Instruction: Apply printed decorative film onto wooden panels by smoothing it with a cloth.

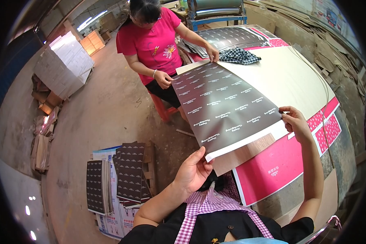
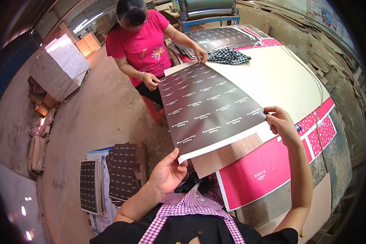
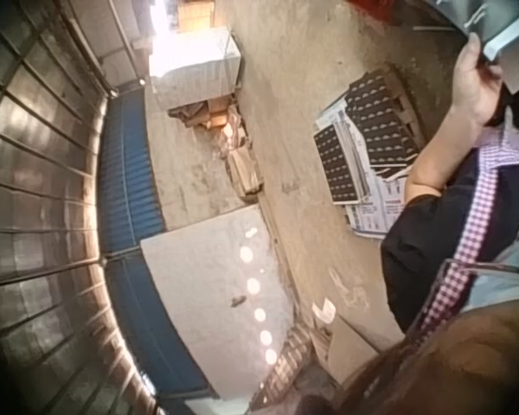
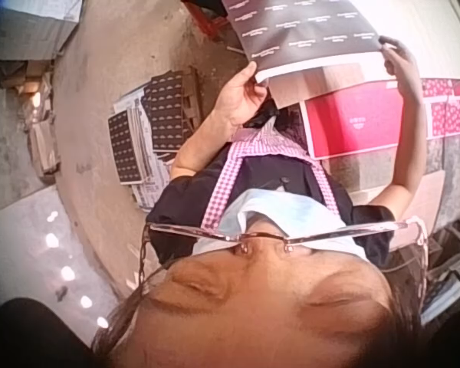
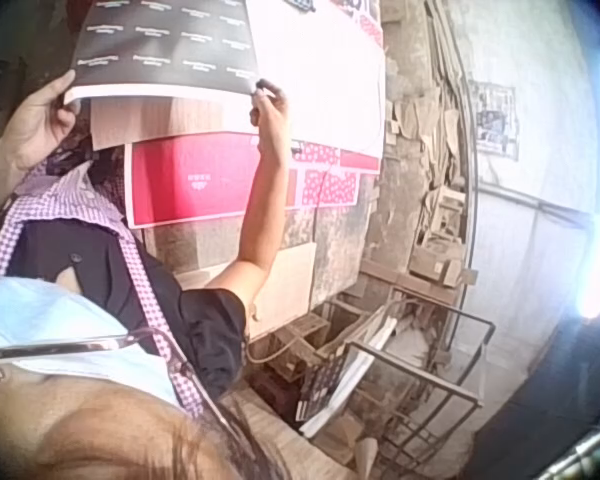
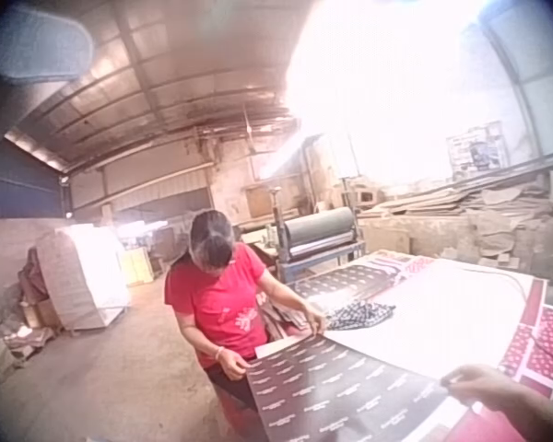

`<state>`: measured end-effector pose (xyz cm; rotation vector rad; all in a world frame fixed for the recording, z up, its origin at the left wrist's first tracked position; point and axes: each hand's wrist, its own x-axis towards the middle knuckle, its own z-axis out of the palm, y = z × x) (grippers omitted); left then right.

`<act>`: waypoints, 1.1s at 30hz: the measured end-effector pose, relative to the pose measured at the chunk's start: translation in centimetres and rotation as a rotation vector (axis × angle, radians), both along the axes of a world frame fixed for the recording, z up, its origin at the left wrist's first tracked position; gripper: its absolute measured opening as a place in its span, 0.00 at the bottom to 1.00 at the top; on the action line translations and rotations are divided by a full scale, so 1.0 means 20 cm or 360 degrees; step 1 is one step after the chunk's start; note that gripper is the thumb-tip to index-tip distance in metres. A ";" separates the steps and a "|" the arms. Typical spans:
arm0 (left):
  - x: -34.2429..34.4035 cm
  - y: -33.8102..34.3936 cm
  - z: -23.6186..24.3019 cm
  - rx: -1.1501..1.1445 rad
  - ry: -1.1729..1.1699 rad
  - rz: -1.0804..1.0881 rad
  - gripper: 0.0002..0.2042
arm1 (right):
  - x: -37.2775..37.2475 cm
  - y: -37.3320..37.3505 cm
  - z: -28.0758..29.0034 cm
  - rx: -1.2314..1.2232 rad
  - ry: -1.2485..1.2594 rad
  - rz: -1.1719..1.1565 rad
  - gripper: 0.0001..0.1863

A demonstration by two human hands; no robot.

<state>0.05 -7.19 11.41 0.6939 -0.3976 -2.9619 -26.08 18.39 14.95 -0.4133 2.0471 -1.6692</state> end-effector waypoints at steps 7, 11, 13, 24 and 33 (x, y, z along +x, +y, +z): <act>-0.01 0.00 0.00 0.0012 0.0013 -0.0012 0.07 | -0.01 0.00 0.01 0.0007 -0.0012 -0.0003 0.13; -0.01 -0.01 -0.01 -0.0023 0.0023 -0.0042 0.08 | -0.01 -0.01 0.01 0.0006 -0.0015 -0.0014 0.13; -0.01 -0.01 -0.01 -0.0023 0.0029 -0.0048 0.08 | -0.01 -0.01 0.01 0.0010 -0.0018 -0.0021 0.13; -0.02 0.00 -0.01 -0.0069 0.0066 -0.0059 0.08 | -0.02 0.00 -0.01 -0.0019 -0.0037 -0.0028 0.14; -0.03 -0.01 -0.02 -0.0016 0.0041 -0.0044 0.08 | -0.03 -0.01 -0.01 -0.0056 -0.0039 -0.0043 0.13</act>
